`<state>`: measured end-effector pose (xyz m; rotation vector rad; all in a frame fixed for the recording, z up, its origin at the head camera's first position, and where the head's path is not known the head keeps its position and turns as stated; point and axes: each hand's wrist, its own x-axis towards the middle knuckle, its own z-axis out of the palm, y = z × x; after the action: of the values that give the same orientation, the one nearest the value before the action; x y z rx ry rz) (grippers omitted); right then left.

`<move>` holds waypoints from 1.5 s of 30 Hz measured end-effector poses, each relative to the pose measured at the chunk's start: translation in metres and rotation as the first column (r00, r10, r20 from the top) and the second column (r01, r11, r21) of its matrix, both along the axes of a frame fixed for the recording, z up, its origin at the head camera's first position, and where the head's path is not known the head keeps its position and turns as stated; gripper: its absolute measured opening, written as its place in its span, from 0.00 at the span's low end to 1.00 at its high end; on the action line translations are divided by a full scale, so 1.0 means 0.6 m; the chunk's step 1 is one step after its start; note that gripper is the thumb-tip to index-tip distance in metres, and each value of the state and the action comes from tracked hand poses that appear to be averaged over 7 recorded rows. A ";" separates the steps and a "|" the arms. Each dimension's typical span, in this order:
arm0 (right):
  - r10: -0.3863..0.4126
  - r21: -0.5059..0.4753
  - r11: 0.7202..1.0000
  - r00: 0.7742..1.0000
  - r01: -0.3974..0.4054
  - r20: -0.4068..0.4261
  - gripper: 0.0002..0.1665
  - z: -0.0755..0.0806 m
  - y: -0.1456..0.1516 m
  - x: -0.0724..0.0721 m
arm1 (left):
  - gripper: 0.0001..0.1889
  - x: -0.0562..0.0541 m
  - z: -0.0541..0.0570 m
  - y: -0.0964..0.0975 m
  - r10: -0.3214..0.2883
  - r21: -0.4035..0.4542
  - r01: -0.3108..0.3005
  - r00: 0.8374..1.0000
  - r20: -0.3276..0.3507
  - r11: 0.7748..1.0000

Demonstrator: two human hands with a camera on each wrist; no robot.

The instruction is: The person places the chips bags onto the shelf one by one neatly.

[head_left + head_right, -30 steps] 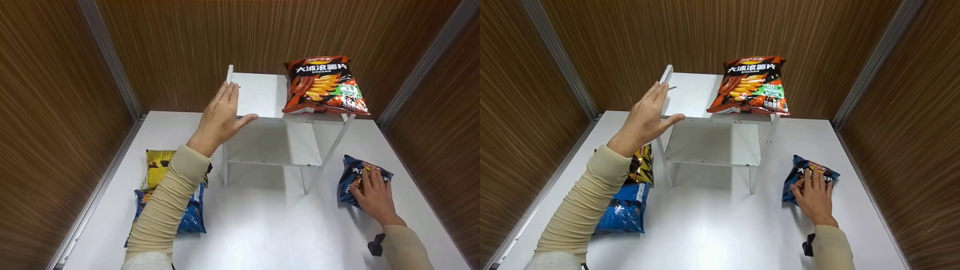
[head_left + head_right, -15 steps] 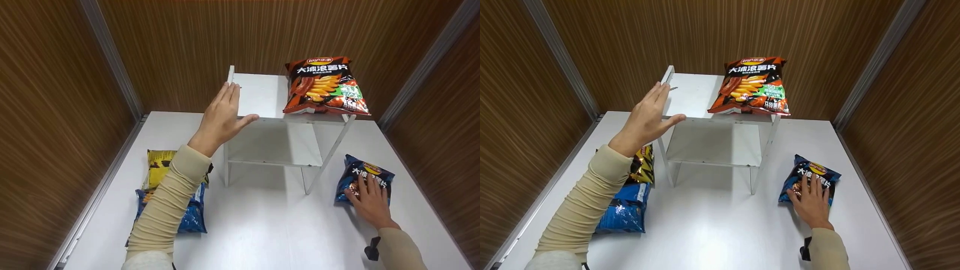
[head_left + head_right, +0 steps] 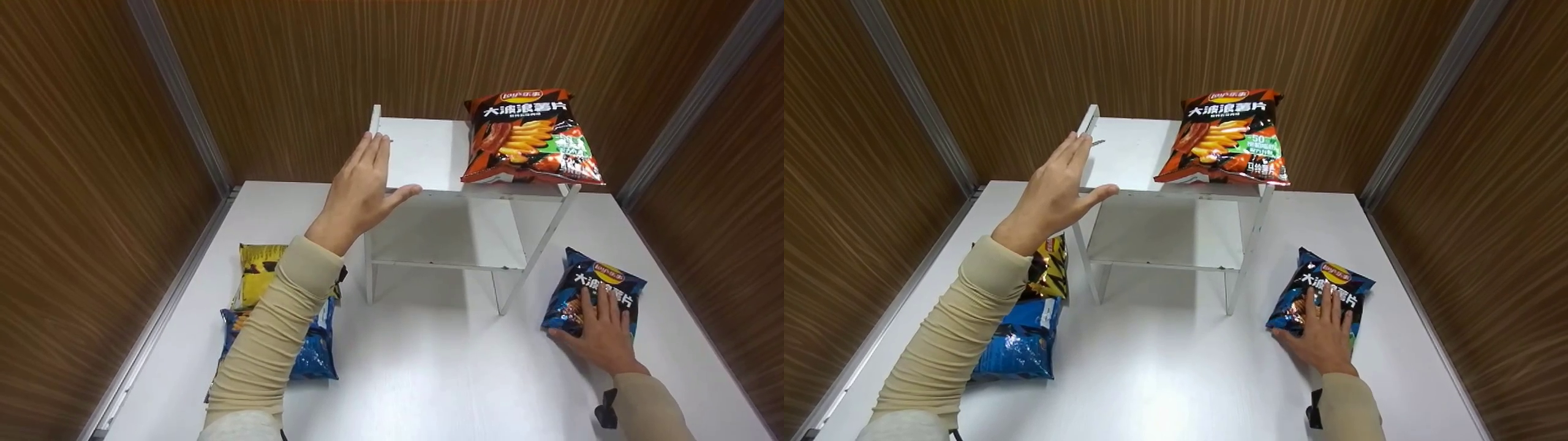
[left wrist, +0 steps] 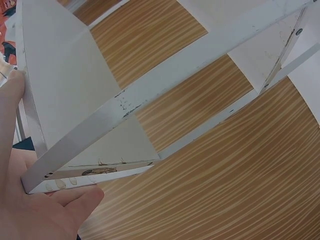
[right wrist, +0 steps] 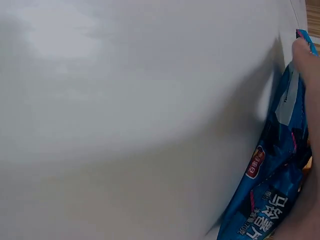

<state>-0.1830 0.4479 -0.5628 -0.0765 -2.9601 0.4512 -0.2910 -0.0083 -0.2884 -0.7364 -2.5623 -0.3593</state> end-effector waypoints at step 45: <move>-0.017 -0.055 0.998 0.976 0.005 -0.216 0.46 0.033 0.031 0.023 | 0.51 0.000 -0.001 0.000 -0.006 0.006 0.006 1.000 -0.016 1.000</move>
<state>-0.1691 0.4665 -0.5429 -0.0465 -2.7334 0.5041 -0.2911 -0.0080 -0.2891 -0.7415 -2.5434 -0.3619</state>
